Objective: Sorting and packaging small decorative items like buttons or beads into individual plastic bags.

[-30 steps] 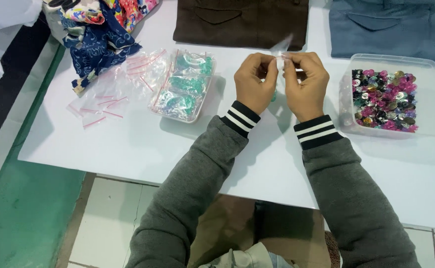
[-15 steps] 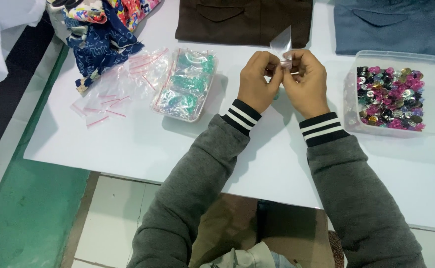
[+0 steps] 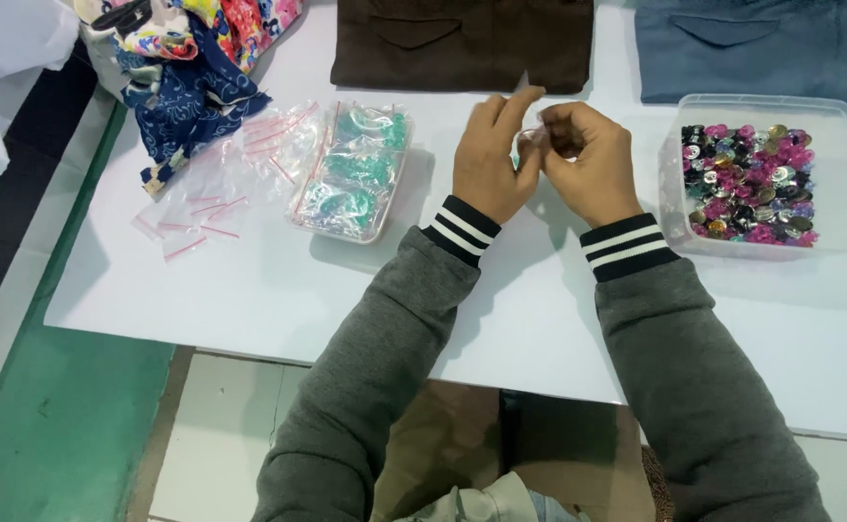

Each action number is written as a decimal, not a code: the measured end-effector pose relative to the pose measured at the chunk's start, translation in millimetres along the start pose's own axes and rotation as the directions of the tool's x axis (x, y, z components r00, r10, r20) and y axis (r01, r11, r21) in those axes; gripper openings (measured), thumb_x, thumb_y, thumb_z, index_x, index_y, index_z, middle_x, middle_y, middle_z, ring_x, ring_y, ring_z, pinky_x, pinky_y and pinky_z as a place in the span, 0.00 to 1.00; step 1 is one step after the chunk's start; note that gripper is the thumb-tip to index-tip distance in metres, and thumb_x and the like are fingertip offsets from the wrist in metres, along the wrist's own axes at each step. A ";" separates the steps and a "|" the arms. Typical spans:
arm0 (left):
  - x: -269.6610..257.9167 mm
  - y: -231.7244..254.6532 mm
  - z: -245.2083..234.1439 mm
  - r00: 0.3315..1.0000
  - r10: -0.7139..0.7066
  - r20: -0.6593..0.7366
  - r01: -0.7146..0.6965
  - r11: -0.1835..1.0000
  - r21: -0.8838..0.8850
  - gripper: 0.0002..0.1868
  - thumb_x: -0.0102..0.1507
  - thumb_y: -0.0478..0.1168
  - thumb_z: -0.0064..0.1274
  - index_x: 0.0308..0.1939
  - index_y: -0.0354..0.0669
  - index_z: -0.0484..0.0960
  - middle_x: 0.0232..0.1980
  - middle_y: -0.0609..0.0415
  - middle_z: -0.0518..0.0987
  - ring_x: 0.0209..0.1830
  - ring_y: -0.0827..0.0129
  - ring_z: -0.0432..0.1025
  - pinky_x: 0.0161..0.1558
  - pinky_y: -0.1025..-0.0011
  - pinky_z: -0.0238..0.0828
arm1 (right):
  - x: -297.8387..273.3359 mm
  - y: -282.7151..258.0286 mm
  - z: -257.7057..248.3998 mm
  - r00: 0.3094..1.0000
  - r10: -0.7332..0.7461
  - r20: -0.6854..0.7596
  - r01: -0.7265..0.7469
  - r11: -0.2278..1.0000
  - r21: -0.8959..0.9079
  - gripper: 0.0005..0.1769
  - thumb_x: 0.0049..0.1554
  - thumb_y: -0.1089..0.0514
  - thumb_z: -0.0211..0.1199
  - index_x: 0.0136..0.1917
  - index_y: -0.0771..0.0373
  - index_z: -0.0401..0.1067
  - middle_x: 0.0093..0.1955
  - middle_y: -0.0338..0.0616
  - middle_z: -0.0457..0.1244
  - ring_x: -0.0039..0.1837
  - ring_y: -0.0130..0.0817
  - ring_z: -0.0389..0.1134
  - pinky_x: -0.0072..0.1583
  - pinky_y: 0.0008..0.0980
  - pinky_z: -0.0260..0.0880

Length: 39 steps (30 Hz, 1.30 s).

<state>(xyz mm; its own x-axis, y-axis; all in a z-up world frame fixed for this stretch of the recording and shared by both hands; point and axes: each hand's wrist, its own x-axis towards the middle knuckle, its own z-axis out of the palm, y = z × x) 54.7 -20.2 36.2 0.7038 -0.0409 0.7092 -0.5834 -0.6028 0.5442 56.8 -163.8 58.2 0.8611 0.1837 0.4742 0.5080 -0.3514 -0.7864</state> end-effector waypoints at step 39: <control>13.2 -24.4 -11.4 0.933 0.225 0.282 -0.274 0.950 0.148 0.36 0.57 0.52 0.77 0.63 0.49 0.74 0.54 0.57 0.79 0.59 0.59 0.66 0.63 0.57 0.58 | -1.5 6.2 -4.4 0.999 0.021 -0.048 -0.016 0.995 0.097 0.14 0.70 0.62 0.57 0.41 0.64 0.69 0.33 0.40 0.63 0.35 0.27 0.63 0.40 0.26 0.68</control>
<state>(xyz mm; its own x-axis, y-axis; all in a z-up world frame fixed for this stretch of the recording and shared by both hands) 73.6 3.1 37.3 0.6394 -0.3982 0.6577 -0.6872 -0.6797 0.2565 58.6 -170.3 54.4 0.8693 0.1318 0.4765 0.4941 -0.2636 -0.8285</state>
